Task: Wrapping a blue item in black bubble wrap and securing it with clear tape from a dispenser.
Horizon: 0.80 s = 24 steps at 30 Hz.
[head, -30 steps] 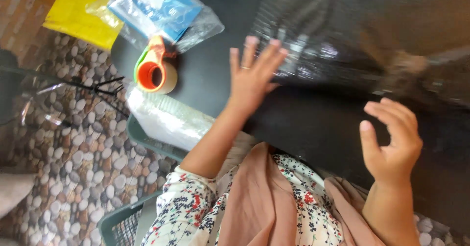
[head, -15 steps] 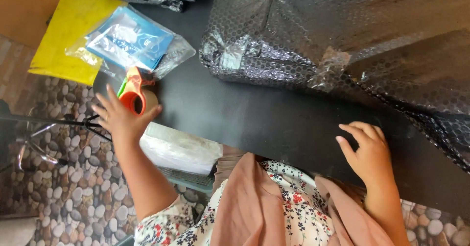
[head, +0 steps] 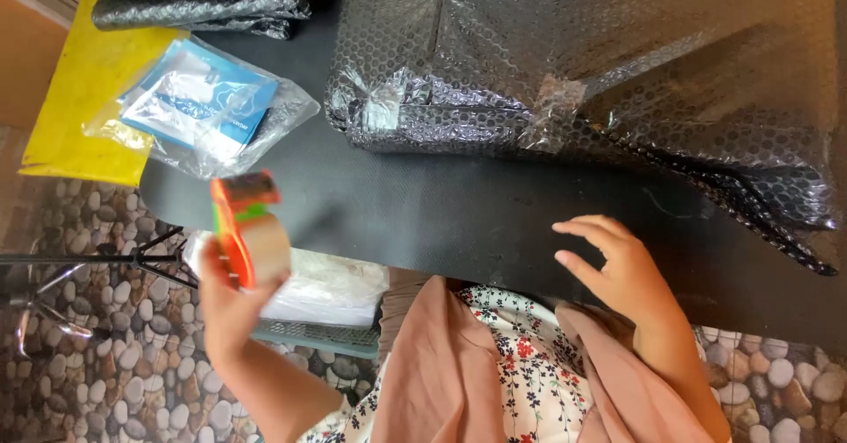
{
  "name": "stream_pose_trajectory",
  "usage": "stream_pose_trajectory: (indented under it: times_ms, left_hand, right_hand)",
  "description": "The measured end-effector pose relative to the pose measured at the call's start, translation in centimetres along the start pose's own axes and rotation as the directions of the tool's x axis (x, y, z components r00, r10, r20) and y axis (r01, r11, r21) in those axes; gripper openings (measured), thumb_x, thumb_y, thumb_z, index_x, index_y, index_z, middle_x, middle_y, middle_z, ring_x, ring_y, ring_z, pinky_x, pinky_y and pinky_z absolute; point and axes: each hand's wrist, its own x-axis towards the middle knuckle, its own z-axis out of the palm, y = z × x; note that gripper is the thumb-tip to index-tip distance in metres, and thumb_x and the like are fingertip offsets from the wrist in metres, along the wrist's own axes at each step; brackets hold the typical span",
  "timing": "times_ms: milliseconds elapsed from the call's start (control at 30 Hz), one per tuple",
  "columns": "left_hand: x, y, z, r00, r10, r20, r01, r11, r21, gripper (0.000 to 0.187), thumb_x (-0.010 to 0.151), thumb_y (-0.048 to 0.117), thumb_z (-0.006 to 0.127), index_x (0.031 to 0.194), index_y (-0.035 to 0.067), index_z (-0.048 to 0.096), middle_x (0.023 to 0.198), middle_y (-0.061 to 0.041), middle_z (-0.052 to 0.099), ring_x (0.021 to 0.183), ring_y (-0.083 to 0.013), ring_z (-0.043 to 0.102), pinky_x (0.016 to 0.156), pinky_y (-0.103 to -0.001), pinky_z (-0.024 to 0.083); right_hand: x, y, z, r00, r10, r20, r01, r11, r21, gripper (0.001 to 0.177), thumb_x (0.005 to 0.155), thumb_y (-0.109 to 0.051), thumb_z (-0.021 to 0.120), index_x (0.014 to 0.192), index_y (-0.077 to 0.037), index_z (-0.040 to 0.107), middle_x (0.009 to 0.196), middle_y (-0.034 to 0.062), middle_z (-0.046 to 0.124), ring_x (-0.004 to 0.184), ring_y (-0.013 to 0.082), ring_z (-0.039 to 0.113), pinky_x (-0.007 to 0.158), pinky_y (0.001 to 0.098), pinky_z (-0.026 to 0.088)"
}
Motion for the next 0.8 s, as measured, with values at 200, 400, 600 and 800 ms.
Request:
stream_pose_trajectory:
  times_ms: [200, 400, 600, 800]
  left_hand:
    - [-4.7, 5.2, 12.7, 0.746, 0.181, 0.641, 0.202, 0.856, -0.476, 0.126, 0.043, 0.010, 0.102, 0.151, 0.004, 0.038, 0.128, -0.021, 0.062, 0.115, -0.0297, 0.063, 0.098, -0.055, 0.054]
    - [-4.7, 8.0, 21.9, 0.636, 0.366, 0.679, -0.083, 0.908, -0.411, 0.128, 0.039, 0.028, 0.105, 0.149, 0.007, 0.043, 0.134, -0.015, 0.056, 0.128, -0.0335, 0.059, 0.110, -0.046, 0.048]
    - [-4.6, 8.3, 25.4, 0.574, 0.447, 0.686, -0.202, 0.889, -0.410, 0.119, 0.047, 0.028, 0.102, 0.148, 0.006, 0.042, 0.136, -0.019, 0.054, 0.128, -0.0410, 0.056, 0.109, -0.055, 0.047]
    - [-4.3, 8.1, 26.5, 0.584, 0.474, 0.658, -0.242, 0.876, -0.417, 0.124, 0.050, 0.033, 0.103, 0.151, 0.003, 0.038, 0.134, -0.021, 0.053, 0.126, -0.0431, 0.056, 0.107, -0.057, 0.048]
  right_hand:
    - [1.9, -2.4, 1.8, 0.993, -0.100, -0.055, 0.114, 0.851, 0.513, 0.045, 0.085, -0.017, 0.077, 0.123, 0.004, 0.068, 0.119, 0.0190, 0.070, 0.114, 0.0298, 0.071, 0.096, 0.0414, 0.058]
    - [3.4, -4.3, 0.9, 0.981, -0.089, -0.175, 0.169, 0.838, 0.520, 0.049, 0.082, -0.014, 0.082, 0.121, 0.011, 0.066, 0.117, 0.0209, 0.066, 0.110, 0.0302, 0.070, 0.092, 0.0382, 0.060]
    - [3.3, -2.9, -0.1, 0.970, 0.061, -0.233, 0.047, 0.902, 0.430, 0.033, 0.080, -0.010, 0.087, 0.106, 0.004, 0.072, 0.101, 0.0144, 0.067, 0.094, 0.0248, 0.070, 0.081, 0.0330, 0.062]
    - [3.9, -3.6, 0.4, 0.904, -0.062, -0.423, 0.147, 0.974, 0.173, 0.052, 0.079, -0.016, 0.092, 0.121, 0.000, 0.067, 0.114, 0.0134, 0.061, 0.100, 0.0283, 0.064, 0.082, 0.0356, 0.059]
